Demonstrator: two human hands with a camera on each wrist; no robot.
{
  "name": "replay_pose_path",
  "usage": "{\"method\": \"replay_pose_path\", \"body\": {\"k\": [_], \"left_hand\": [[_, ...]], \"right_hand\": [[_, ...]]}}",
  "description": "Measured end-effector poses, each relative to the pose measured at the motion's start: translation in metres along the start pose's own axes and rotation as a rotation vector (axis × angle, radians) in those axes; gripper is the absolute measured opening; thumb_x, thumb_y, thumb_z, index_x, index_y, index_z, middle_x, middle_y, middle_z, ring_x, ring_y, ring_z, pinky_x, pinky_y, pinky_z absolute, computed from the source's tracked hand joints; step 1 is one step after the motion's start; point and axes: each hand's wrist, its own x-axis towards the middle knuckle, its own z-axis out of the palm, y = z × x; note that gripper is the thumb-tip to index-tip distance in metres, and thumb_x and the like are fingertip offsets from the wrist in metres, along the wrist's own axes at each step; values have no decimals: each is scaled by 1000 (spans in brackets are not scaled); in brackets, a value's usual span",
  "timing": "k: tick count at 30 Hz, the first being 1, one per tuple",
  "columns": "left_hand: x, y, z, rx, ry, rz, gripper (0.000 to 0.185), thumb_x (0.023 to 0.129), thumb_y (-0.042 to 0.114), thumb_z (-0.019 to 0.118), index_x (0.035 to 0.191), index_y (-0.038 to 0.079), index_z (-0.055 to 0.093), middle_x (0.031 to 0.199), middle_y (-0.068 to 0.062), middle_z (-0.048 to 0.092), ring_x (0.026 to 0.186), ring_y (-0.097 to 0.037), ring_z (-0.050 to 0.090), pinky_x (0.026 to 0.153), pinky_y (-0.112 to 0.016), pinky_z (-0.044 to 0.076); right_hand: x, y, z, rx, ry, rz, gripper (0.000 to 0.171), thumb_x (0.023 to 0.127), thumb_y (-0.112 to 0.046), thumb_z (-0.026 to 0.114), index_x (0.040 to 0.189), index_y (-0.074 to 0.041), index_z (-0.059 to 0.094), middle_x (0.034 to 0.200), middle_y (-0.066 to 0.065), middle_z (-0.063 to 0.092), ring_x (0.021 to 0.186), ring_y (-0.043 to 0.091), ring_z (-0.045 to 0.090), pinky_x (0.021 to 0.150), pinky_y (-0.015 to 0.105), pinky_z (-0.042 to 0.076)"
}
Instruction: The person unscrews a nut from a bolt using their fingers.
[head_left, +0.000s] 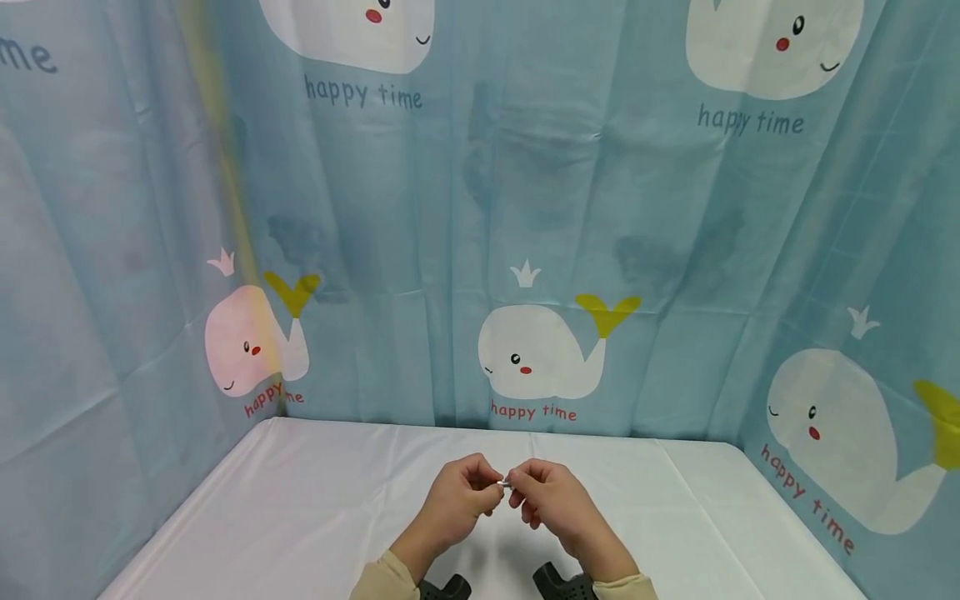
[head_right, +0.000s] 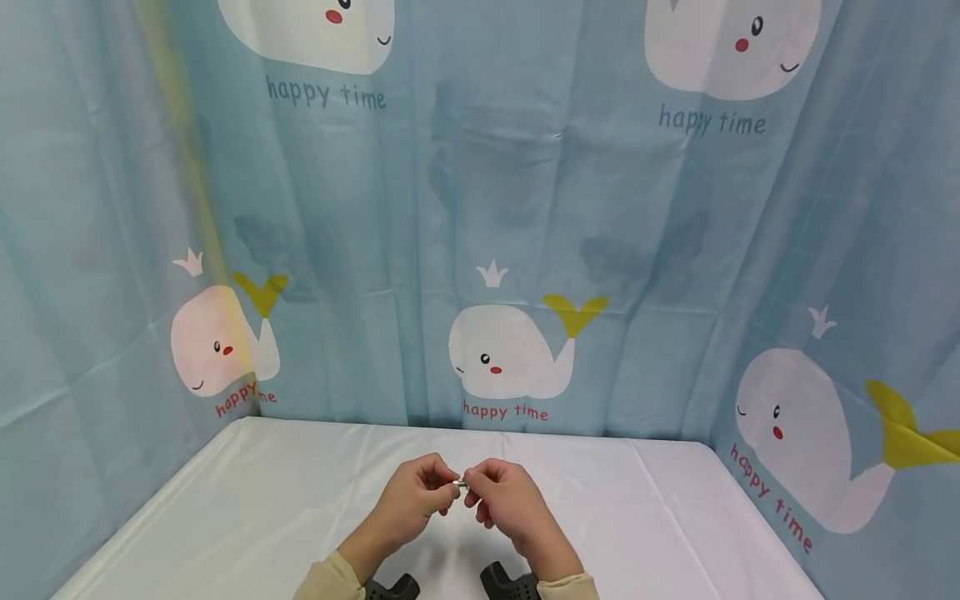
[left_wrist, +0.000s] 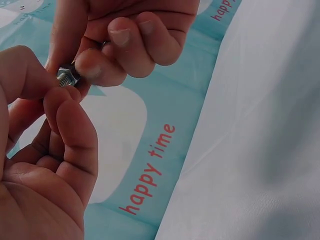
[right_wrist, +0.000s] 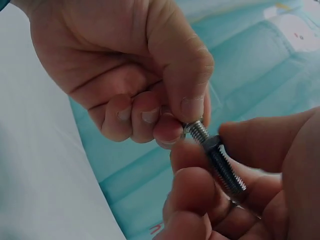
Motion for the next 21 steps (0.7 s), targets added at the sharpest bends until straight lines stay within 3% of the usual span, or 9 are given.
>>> {"method": "replay_pose_path", "body": {"k": [5, 11, 15, 17, 21], "left_hand": [[-1, 0, -1, -6, 0, -4, 6, 89, 3, 68, 90, 9, 68, 76, -8, 64, 65, -20, 58, 55, -29, 48], [-1, 0, -1, -5, -3, 4, 6, 88, 2, 68, 89, 8, 68, 75, -8, 65, 64, -19, 59, 53, -28, 47], [0, 1, -1, -5, -3, 10, 7, 88, 2, 68, 90, 8, 68, 74, -8, 65, 64, -20, 59, 56, -32, 49], [0, 1, -1, -13, -5, 7, 6, 88, 2, 68, 90, 8, 68, 74, -8, 64, 64, -21, 59, 57, -33, 50], [0, 1, -1, -19, -6, 0, 6, 88, 1, 67, 90, 7, 66, 74, -8, 64, 62, -21, 59, 57, -32, 50]], "right_hand": [[1, -2, 1, 49, 13, 1, 24, 94, -21, 66, 108, -2, 64, 94, 9, 64, 64, 20, 57, 55, 29, 48], [0, 1, 1, 18, -3, 18, 31, 100, -33, 60, 104, -3, 66, 80, 10, 66, 56, 17, 53, 50, 28, 45], [0, 0, 1, 15, 4, -18, 20, 97, -17, 63, 110, -2, 64, 86, 10, 65, 58, 17, 52, 51, 28, 44], [0, -2, 1, 29, 11, -16, 25, 93, -14, 64, 115, -2, 63, 91, 11, 64, 59, 18, 52, 52, 28, 44], [-1, -3, 2, 36, 15, 8, 28, 97, -26, 63, 112, -3, 64, 90, 10, 65, 57, 16, 51, 51, 27, 43]]}}
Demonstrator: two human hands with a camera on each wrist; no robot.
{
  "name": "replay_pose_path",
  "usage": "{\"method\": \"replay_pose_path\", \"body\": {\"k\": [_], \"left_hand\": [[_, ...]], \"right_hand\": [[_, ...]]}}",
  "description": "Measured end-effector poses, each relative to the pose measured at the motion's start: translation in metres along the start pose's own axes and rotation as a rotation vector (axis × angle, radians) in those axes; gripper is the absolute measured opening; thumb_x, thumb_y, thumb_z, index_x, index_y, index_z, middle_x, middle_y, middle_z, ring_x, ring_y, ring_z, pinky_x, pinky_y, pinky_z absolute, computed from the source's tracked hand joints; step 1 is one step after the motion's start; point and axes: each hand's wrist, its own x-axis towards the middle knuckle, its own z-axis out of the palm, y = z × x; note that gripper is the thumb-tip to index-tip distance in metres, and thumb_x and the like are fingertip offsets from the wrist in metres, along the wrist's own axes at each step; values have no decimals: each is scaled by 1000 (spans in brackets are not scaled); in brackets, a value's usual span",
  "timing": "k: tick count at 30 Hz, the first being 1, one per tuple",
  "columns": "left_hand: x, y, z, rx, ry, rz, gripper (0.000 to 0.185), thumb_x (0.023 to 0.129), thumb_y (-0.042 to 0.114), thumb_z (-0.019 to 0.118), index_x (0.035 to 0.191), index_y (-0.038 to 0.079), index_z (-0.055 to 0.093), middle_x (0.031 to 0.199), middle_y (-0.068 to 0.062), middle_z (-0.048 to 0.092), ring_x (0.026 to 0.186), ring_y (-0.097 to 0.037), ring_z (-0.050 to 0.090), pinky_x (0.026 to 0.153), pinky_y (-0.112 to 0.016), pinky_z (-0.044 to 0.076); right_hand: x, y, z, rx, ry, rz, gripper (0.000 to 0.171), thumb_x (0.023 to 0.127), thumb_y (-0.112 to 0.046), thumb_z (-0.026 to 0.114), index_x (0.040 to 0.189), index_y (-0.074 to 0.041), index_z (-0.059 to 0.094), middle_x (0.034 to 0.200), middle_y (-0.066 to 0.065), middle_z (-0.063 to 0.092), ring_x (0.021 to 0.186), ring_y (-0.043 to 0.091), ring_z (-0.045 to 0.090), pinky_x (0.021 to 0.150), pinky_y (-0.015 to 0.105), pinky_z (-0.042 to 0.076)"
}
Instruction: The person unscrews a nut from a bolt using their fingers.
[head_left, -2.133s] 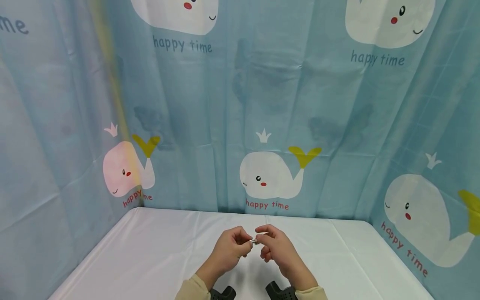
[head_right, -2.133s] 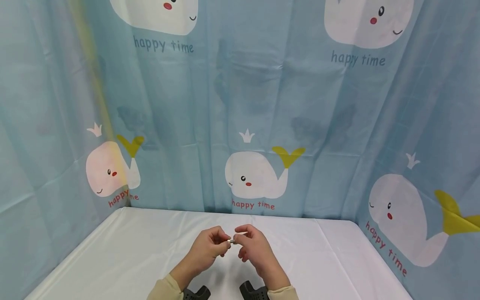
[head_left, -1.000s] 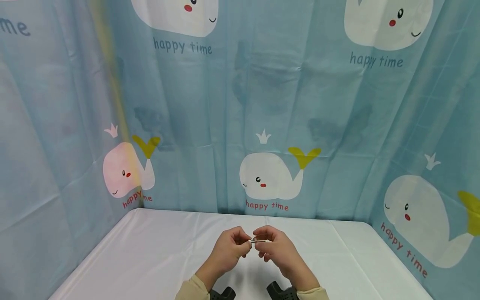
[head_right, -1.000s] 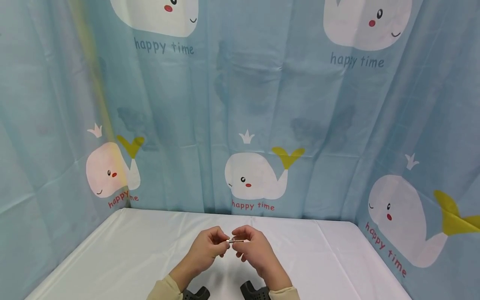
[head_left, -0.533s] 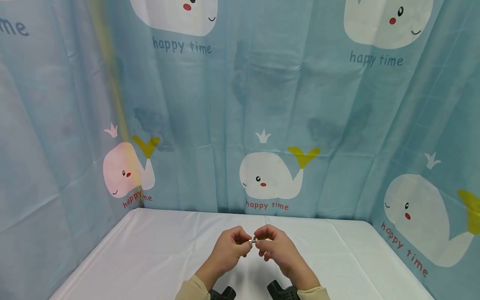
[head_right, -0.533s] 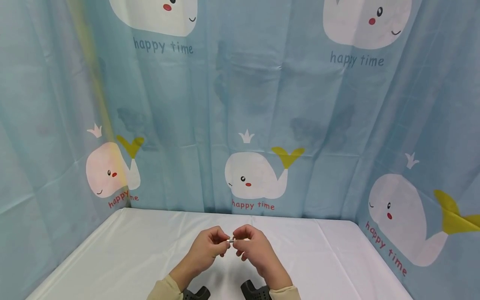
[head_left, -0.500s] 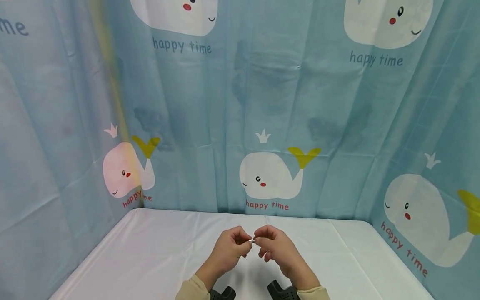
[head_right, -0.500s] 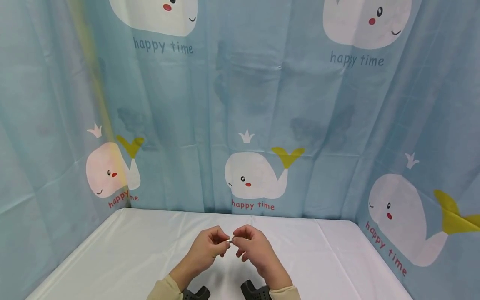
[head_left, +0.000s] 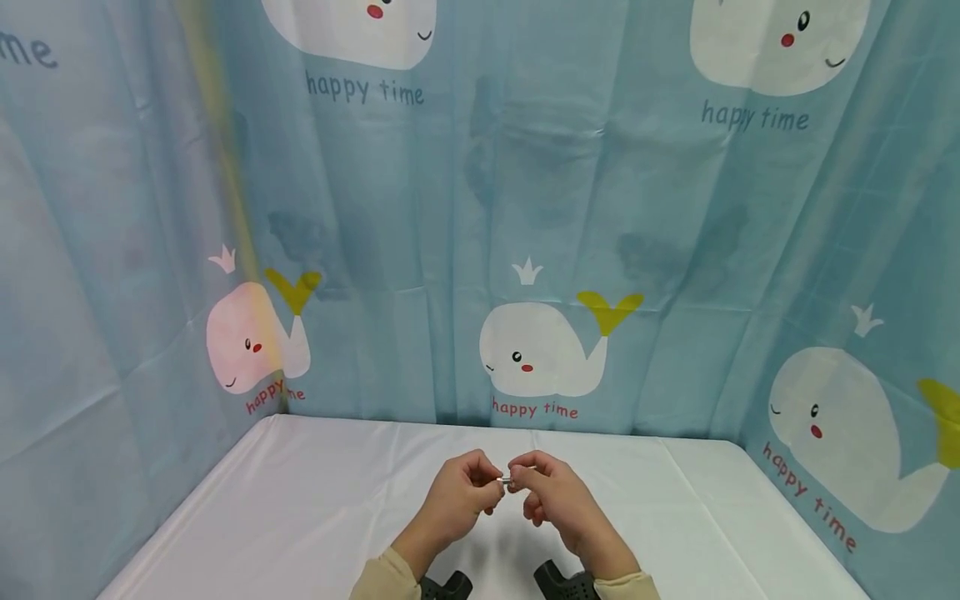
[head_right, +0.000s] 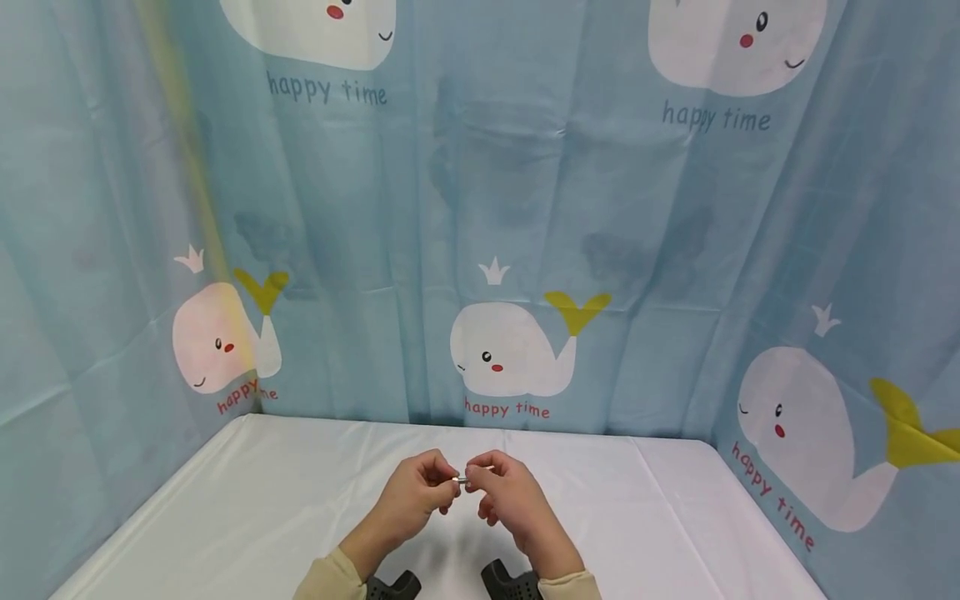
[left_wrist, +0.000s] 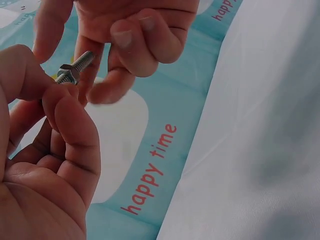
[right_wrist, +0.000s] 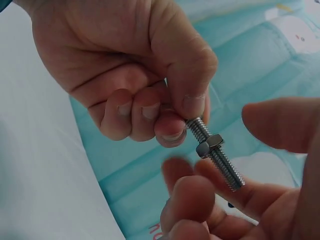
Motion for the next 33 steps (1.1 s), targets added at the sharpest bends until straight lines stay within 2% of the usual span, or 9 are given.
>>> {"method": "replay_pose_path", "body": {"k": [5, 8, 11, 15, 18, 21, 25, 29, 33], "left_hand": [[0, 0, 0, -4, -9, 8, 5, 87, 1, 66, 89, 6, 66, 73, -8, 63, 62, -20, 57, 55, -30, 48], [0, 0, 0, -3, -8, 11, 6, 88, 1, 66, 89, 6, 66, 73, -8, 63, 63, -20, 57, 55, -30, 48], [1, 0, 1, -8, -10, 11, 5, 88, 1, 67, 91, 5, 66, 75, -8, 64, 64, -20, 58, 57, -31, 49], [0, 0, 1, -9, -14, 11, 4, 89, 1, 67, 92, 3, 66, 78, -8, 65, 65, -20, 59, 57, -30, 49], [0, -1, 1, -7, -15, 9, 4, 89, 1, 67, 92, 4, 66, 78, -9, 65, 65, -20, 59, 57, -31, 49], [-1, -1, 0, -7, -11, -1, 6, 89, 1, 67, 90, 7, 66, 77, -9, 64, 65, -21, 59, 57, -31, 49], [0, 0, 0, -5, -1, -5, 4, 89, 2, 67, 91, 5, 66, 77, -9, 65, 66, -21, 59, 57, -31, 49], [0, 1, 0, -12, -3, 0, 4, 89, 2, 67, 93, 1, 66, 79, -8, 65, 66, -21, 59, 58, -32, 49], [0, 1, -1, -20, -5, 4, 3, 90, 2, 66, 92, 3, 66, 79, -10, 65, 66, -21, 59, 58, -30, 50]], "right_hand": [[0, 2, 2, -11, -24, -38, 25, 100, -26, 61, 103, -2, 65, 81, 9, 64, 54, 15, 47, 48, 26, 40], [1, 1, 1, -5, -21, -54, 20, 96, -17, 65, 109, -2, 64, 91, 10, 64, 58, 17, 50, 49, 26, 41], [1, 0, 0, -8, -9, -44, 27, 94, -21, 66, 114, -3, 64, 96, 10, 64, 59, 18, 53, 50, 26, 42], [0, 2, 0, -51, -3, -19, 35, 99, -38, 60, 104, -4, 67, 82, 9, 66, 54, 15, 50, 47, 26, 41], [0, 3, 0, -56, -12, -17, 32, 100, -35, 60, 100, -3, 67, 76, 9, 65, 53, 14, 49, 47, 26, 40], [0, 1, 0, -19, -14, -24, 26, 97, -24, 64, 111, -2, 65, 87, 10, 67, 59, 17, 54, 50, 27, 44], [-1, -2, 0, 15, 1, -23, 40, 96, -28, 65, 126, -2, 60, 99, 11, 68, 63, 21, 60, 53, 28, 48], [-2, -2, 1, -18, 1, -16, 39, 100, -38, 59, 112, -1, 66, 83, 10, 68, 56, 17, 56, 49, 27, 45], [-1, -1, 0, -33, -3, -31, 25, 100, -25, 61, 107, -2, 67, 80, 11, 66, 57, 17, 53, 49, 28, 44]]}}
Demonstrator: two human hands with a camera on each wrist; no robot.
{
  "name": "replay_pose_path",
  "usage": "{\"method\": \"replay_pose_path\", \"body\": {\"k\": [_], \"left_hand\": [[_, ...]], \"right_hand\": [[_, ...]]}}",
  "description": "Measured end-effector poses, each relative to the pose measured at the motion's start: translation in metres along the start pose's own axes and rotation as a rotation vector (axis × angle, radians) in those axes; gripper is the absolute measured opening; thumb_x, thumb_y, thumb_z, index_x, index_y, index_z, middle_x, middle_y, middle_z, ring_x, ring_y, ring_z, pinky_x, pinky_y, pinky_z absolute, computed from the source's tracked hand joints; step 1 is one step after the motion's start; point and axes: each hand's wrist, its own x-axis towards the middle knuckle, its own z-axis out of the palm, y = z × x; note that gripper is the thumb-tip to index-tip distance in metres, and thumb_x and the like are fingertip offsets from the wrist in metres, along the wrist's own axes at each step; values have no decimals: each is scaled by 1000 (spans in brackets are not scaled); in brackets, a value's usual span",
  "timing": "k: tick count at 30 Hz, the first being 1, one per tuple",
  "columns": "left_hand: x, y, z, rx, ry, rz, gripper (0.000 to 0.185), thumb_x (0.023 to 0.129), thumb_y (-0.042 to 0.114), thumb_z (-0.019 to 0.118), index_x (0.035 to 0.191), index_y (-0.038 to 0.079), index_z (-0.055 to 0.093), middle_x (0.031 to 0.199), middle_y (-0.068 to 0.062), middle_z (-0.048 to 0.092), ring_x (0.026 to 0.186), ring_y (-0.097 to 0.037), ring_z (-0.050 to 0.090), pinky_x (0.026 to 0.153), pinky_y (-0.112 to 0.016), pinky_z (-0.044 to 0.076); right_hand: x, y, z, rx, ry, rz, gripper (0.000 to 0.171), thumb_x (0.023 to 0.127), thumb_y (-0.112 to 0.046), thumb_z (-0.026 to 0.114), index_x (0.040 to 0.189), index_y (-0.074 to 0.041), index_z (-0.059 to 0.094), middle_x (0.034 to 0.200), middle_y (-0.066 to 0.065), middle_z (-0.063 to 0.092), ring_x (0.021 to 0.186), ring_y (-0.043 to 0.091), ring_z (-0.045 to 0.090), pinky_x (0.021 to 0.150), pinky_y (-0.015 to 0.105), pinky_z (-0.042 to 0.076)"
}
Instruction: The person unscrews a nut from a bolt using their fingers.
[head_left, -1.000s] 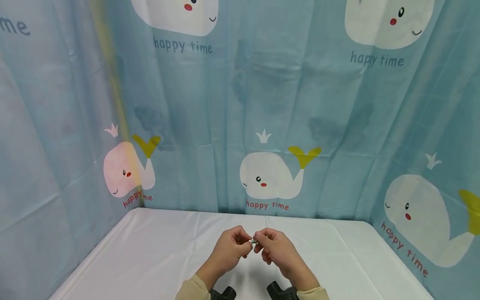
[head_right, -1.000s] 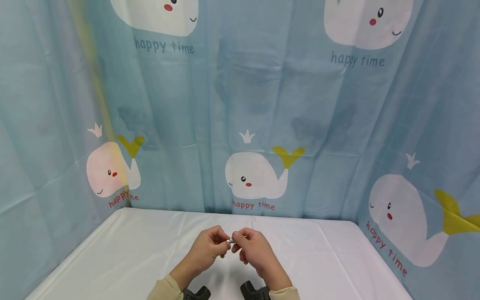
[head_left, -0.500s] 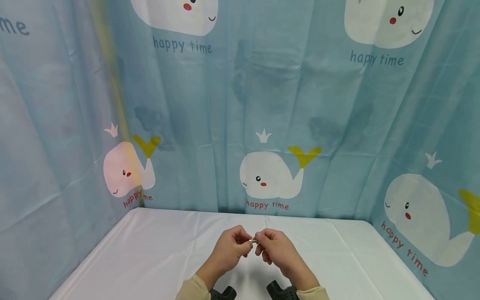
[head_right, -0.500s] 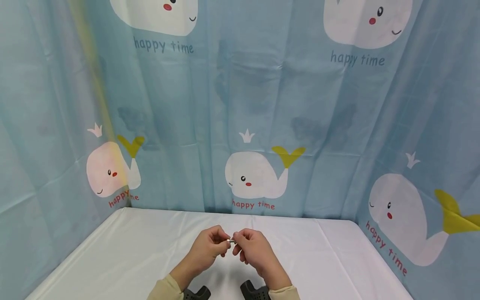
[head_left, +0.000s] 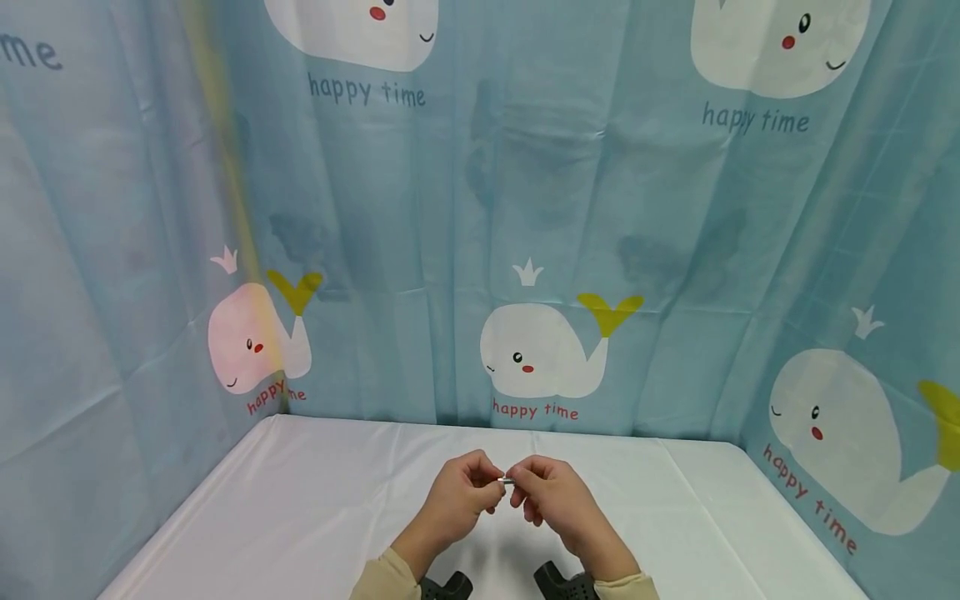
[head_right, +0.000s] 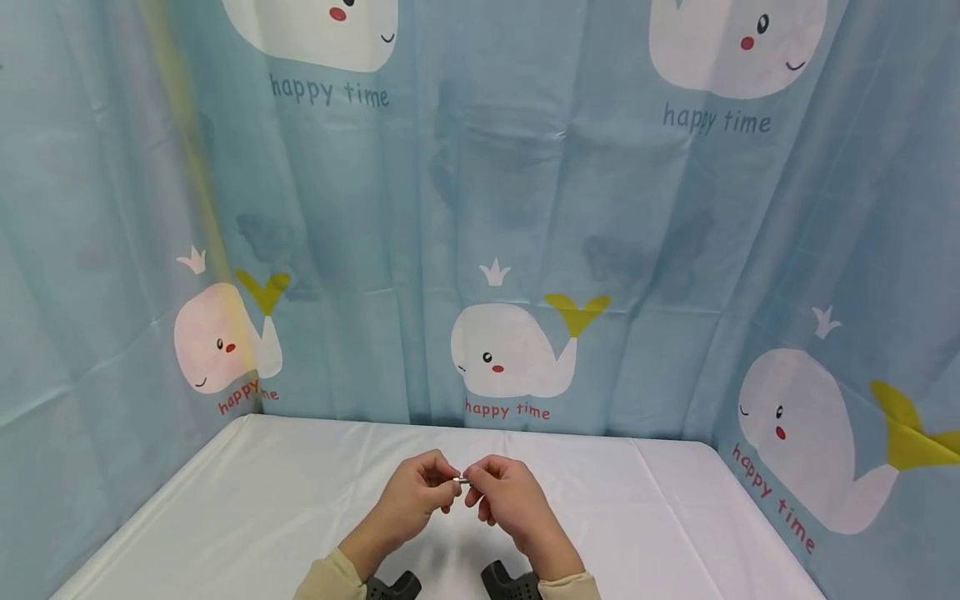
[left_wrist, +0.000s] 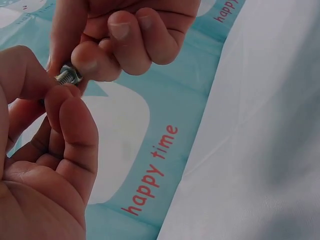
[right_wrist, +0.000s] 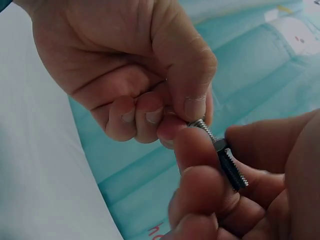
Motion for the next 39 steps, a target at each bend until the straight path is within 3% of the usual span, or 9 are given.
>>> {"method": "replay_pose_path", "body": {"k": [5, 11, 15, 18, 25, 28, 32, 36, 39], "left_hand": [[0, -1, 0, -5, 5, -8, 6, 90, 2, 67, 92, 7, 66, 79, -10, 65, 67, -22, 59, 59, -30, 50], [0, -1, 0, -3, 3, 0, 5, 89, 2, 67, 93, 5, 66, 79, -9, 65, 66, -21, 60, 58, -29, 49], [0, 0, -1, -11, 12, 4, 5, 89, 2, 67, 94, 4, 66, 80, -8, 64, 67, -20, 60, 58, -29, 49], [1, -1, 0, -29, 15, 3, 5, 89, 1, 67, 94, 2, 66, 80, -7, 64, 67, -20, 59, 58, -29, 49], [2, -4, 0, -24, 17, 5, 5, 89, -1, 65, 94, 1, 66, 79, -7, 64, 66, -20, 59, 56, -28, 48], [2, -2, 0, -12, 21, 10, 5, 89, -1, 65, 94, -1, 65, 79, -6, 63, 67, -19, 58, 56, -28, 48], [2, -1, 0, -28, 23, 7, 5, 89, 0, 65, 95, -1, 65, 79, -7, 63, 67, -20, 58, 57, -28, 48], [1, 1, 0, -36, 26, 4, 5, 89, 1, 67, 94, 2, 66, 78, -7, 64, 66, -20, 59, 56, -30, 49], [0, 2, 0, -27, 25, 6, 5, 89, 2, 67, 93, 2, 66, 77, -6, 64, 66, -19, 60, 57, -30, 49]], "right_hand": [[1, 0, -1, 25, 13, 12, 37, 92, -17, 67, 125, -4, 61, 99, 11, 67, 64, 21, 59, 54, 30, 48], [1, 0, -1, 4, 17, 23, 32, 101, -32, 59, 107, -1, 67, 79, 10, 66, 56, 17, 53, 49, 27, 45], [1, -1, -1, 32, 21, 2, 22, 97, -18, 62, 111, -2, 66, 88, 11, 66, 61, 19, 55, 52, 28, 46], [2, -1, 0, 53, 26, 11, 29, 94, -15, 63, 120, -2, 62, 98, 11, 67, 64, 21, 58, 54, 29, 48], [2, 4, -1, 4, 17, 8, 30, 102, -29, 57, 104, -1, 67, 77, 10, 66, 56, 16, 53, 50, 27, 46], [3, 1, -1, 13, 30, -15, 21, 98, -18, 60, 109, -2, 67, 87, 11, 67, 60, 19, 56, 52, 29, 47], [2, -2, 0, 28, 48, -6, 27, 95, -17, 62, 118, -2, 64, 99, 11, 68, 64, 22, 60, 55, 30, 49], [2, 2, 1, 12, 40, 10, 30, 100, -29, 60, 109, -1, 67, 83, 10, 68, 58, 19, 57, 52, 29, 48], [2, 3, 0, 1, 31, -6, 26, 100, -26, 61, 104, -1, 68, 79, 10, 67, 57, 18, 55, 51, 29, 46]]}}
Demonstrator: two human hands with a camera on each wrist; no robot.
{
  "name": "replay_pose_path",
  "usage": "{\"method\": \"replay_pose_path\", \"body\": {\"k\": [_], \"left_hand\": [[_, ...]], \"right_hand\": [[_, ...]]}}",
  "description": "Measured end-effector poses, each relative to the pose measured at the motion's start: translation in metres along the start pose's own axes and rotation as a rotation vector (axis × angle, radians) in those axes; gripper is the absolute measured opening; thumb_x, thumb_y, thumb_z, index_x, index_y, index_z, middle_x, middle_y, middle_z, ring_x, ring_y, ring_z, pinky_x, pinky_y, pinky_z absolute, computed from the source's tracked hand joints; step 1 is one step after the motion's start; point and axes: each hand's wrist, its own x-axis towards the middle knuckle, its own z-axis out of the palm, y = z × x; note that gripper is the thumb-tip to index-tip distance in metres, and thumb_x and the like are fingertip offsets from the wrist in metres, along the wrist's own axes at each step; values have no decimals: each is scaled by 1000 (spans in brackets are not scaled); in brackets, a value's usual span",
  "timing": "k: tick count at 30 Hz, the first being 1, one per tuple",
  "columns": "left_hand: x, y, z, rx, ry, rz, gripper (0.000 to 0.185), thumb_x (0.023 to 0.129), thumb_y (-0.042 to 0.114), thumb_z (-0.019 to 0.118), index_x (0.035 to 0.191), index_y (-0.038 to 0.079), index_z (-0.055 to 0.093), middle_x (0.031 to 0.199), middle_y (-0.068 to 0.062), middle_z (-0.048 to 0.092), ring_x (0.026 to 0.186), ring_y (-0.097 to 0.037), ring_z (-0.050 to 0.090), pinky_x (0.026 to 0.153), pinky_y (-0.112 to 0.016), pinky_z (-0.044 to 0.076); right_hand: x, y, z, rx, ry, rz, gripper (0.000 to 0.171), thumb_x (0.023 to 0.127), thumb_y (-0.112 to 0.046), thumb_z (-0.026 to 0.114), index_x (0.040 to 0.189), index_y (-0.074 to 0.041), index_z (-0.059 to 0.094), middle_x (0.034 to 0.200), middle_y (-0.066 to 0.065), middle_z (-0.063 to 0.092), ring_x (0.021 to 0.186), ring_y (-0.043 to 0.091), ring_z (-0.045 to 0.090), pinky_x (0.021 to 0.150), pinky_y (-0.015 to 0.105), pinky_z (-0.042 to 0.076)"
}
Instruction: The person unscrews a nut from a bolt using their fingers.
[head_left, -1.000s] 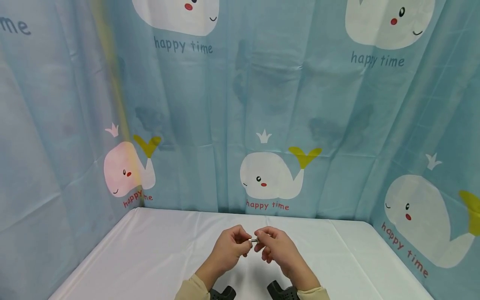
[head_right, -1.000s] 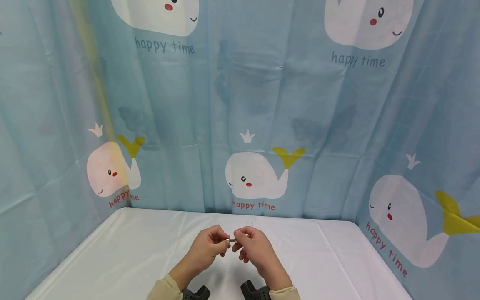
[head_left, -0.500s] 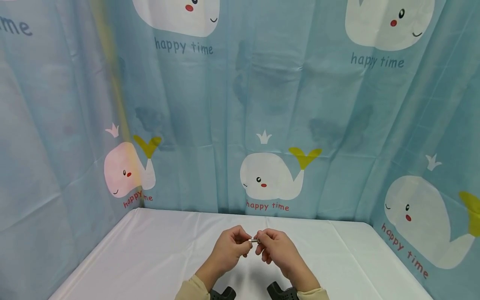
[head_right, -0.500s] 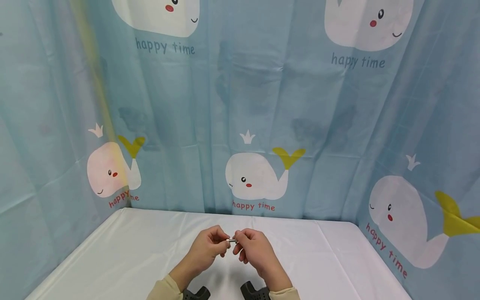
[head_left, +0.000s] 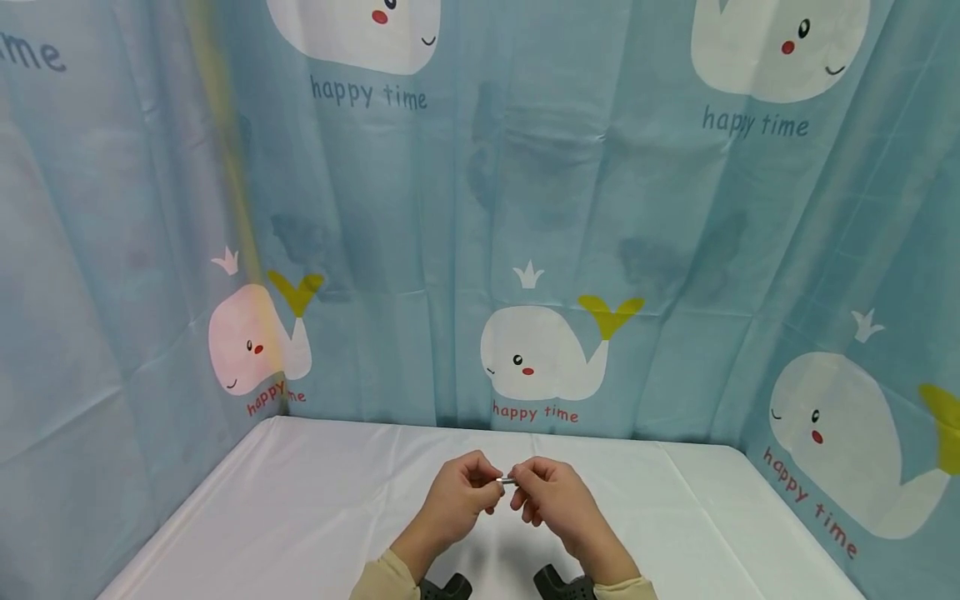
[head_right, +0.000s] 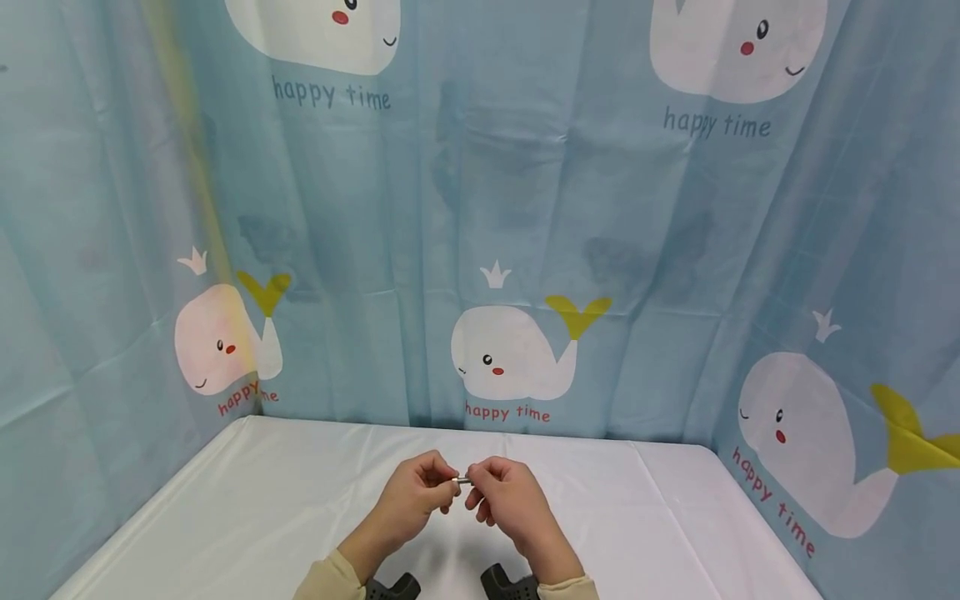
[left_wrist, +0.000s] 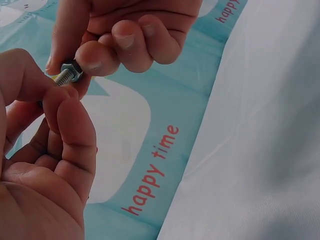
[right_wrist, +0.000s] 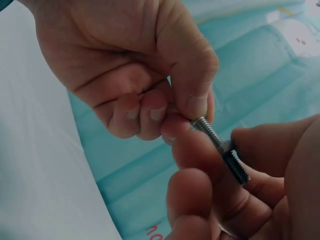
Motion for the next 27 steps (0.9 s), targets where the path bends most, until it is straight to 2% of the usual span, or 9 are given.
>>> {"method": "replay_pose_path", "body": {"k": [2, 6, 10, 12, 15, 19, 23, 25, 27], "left_hand": [[0, 0, 0, -3, -3, 5, 5, 88, 2, 67, 93, 2, 66, 77, -6, 64, 66, -18, 60, 58, -30, 50], [0, -1, -1, -9, -9, 17, 4, 88, 1, 66, 92, 3, 65, 78, -7, 64, 66, -18, 60, 58, -29, 50], [0, -2, -1, 3, -10, 15, 4, 88, 2, 66, 92, 2, 65, 78, -8, 64, 65, -19, 60, 57, -30, 50], [0, -3, -1, 13, -10, 7, 4, 88, 2, 67, 92, 2, 65, 78, -8, 65, 66, -20, 60, 58, -32, 50], [0, -4, -2, 15, -7, -7, 5, 88, 1, 67, 91, 4, 66, 79, -9, 65, 67, -21, 61, 60, -33, 51], [0, -4, -2, 3, -5, -3, 5, 88, 1, 67, 92, 5, 65, 79, -9, 64, 68, -22, 60, 60, -32, 51], [0, -4, -1, 9, -6, 6, 4, 89, 3, 67, 93, 2, 65, 78, -9, 64, 67, -21, 60, 59, -30, 50], [0, -4, -1, 14, -2, 8, 4, 89, 2, 66, 93, 2, 65, 77, -8, 64, 67, -20, 60, 58, -30, 50], [0, -4, -1, 12, 1, 5, 5, 88, 2, 66, 92, 2, 65, 77, -8, 64, 66, -19, 60, 58, -30, 50]], "right_hand": [[0, -2, 0, 1, -1, -16, 20, 97, -18, 63, 108, -1, 67, 87, 10, 68, 61, 20, 57, 53, 30, 47], [-1, -5, 0, -1, 5, -23, 30, 92, -14, 66, 119, -3, 65, 103, 11, 67, 66, 23, 61, 55, 31, 49], [-2, -5, 0, -23, 10, 4, 31, 99, -30, 63, 111, -2, 68, 87, 11, 69, 57, 18, 56, 51, 29, 47], [-3, -5, 0, -27, 12, 9, 31, 100, -31, 61, 104, -2, 69, 79, 11, 68, 55, 16, 53, 49, 27, 45], [-3, -6, 1, -15, 9, 0, 21, 97, -19, 63, 109, -2, 68, 86, 11, 68, 59, 18, 56, 51, 28, 46], [-3, -7, 1, 6, 6, 3, 32, 93, -18, 66, 121, -3, 63, 99, 11, 68, 63, 22, 60, 54, 31, 49], [-2, -4, 0, -11, 7, 17, 34, 99, -33, 62, 111, -1, 67, 83, 10, 68, 57, 18, 56, 51, 29, 47], [-1, -2, -1, -19, 7, 12, 32, 101, -32, 59, 105, -1, 69, 77, 10, 67, 55, 17, 54, 49, 28, 46], [-1, -2, -1, -11, 3, 2, 25, 100, -24, 60, 107, -2, 68, 82, 11, 68, 57, 17, 55, 50, 28, 46]]}}
